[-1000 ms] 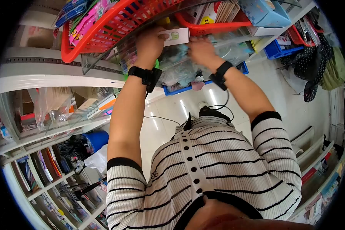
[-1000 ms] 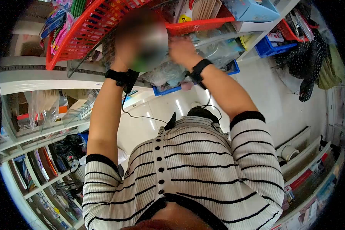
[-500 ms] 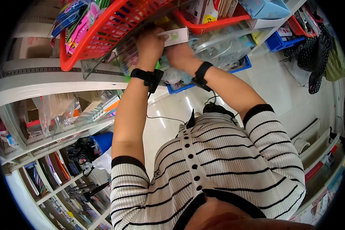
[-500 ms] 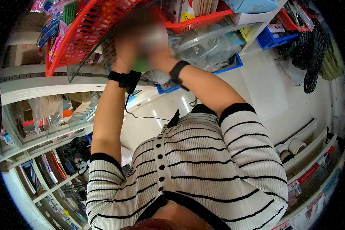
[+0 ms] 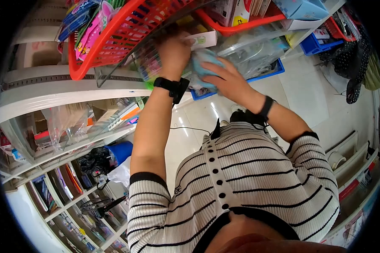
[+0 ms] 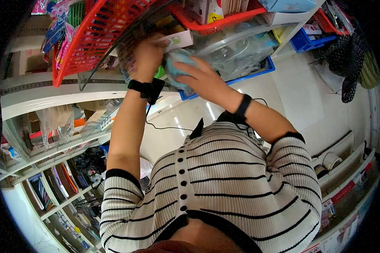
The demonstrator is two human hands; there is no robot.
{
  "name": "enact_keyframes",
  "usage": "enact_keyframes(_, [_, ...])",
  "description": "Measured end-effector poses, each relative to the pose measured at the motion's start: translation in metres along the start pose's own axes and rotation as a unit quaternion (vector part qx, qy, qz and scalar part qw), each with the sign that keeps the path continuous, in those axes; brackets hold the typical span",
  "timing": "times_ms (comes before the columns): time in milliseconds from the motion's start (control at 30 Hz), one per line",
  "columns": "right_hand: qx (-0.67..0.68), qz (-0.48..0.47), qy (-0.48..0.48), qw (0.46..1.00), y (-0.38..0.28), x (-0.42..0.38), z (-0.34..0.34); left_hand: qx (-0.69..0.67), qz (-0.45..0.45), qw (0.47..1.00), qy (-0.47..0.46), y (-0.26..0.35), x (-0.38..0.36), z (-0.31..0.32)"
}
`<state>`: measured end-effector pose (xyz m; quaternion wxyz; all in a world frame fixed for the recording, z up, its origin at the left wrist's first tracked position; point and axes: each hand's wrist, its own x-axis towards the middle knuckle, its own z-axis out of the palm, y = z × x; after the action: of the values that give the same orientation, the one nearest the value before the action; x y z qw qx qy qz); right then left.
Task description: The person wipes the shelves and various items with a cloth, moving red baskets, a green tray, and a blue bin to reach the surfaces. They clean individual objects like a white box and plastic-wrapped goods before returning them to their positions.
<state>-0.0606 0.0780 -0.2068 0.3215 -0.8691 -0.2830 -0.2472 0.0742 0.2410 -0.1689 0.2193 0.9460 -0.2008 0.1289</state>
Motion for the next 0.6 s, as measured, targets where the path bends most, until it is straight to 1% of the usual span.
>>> enact_keyframes(33, [0.056, 0.023, 0.025, 0.998, 0.003, -0.013, -0.005, 0.013, 0.009, 1.000, 0.006, 0.001, -0.002, 0.002])
enact_keyframes(67, [0.058, 0.023, 0.024, 0.998, 0.010, -0.025, -0.010, 0.014, 0.007, 1.000, 0.004, 0.001, -0.004, 0.004])
enact_keyframes(133, [0.211, 0.114, 0.052, 0.969, 0.025, -0.049, -0.020, 0.020, 0.023, 0.999, -0.018, 0.005, -0.008, 0.006])
enact_keyframes(167, [0.211, 0.116, 0.051, 0.969, 0.031, -0.056, -0.026, 0.019, 0.022, 0.999, -0.019, 0.008, -0.012, 0.008])
enact_keyframes(233, [0.284, 0.190, 0.063, 0.938, 0.041, -0.066, -0.036, 0.034, 0.011, 0.997, -0.072, 0.012, -0.019, 0.012])
enact_keyframes(267, [0.284, 0.190, 0.062, 0.938, 0.045, -0.068, -0.038, 0.033, 0.010, 0.997, -0.072, 0.012, -0.022, 0.015])
enact_keyframes(333, [0.292, 0.227, 0.051, 0.928, 0.052, -0.072, -0.040, 0.103, 0.052, 0.990, -0.076, 0.010, -0.028, 0.023])
enact_keyframes(367, [0.292, 0.227, 0.051, 0.928, 0.055, -0.074, -0.039, 0.102, 0.051, 0.991, -0.076, 0.008, -0.029, 0.026])
enact_keyframes(433, [0.299, 0.255, 0.011, 0.920, 0.063, -0.081, -0.030, 0.137, 0.082, 0.985, -0.061, 0.007, -0.030, 0.031])
enact_keyframes(467, [0.299, 0.255, 0.008, 0.919, 0.065, -0.084, -0.022, 0.137, 0.079, 0.985, -0.061, 0.006, -0.032, 0.033])
enact_keyframes(500, [0.422, 0.405, -0.004, 0.811, 0.067, -0.084, -0.014, 0.086, 0.060, 0.992, -0.065, 0.006, -0.033, 0.032])
enact_keyframes(533, [0.523, 0.536, -0.017, 0.662, 0.067, -0.083, -0.007, 0.036, 0.041, 0.996, -0.068, 0.007, -0.034, 0.031])
enact_keyframes(567, [0.523, 0.534, -0.020, 0.663, 0.068, -0.079, 0.000, 0.036, 0.038, 0.996, -0.065, 0.008, -0.036, 0.030])
enact_keyframes(600, [0.576, 0.580, 0.048, 0.574, 0.067, -0.071, 0.007, 0.001, 0.059, 0.998, -0.020, 0.017, -0.039, 0.021])
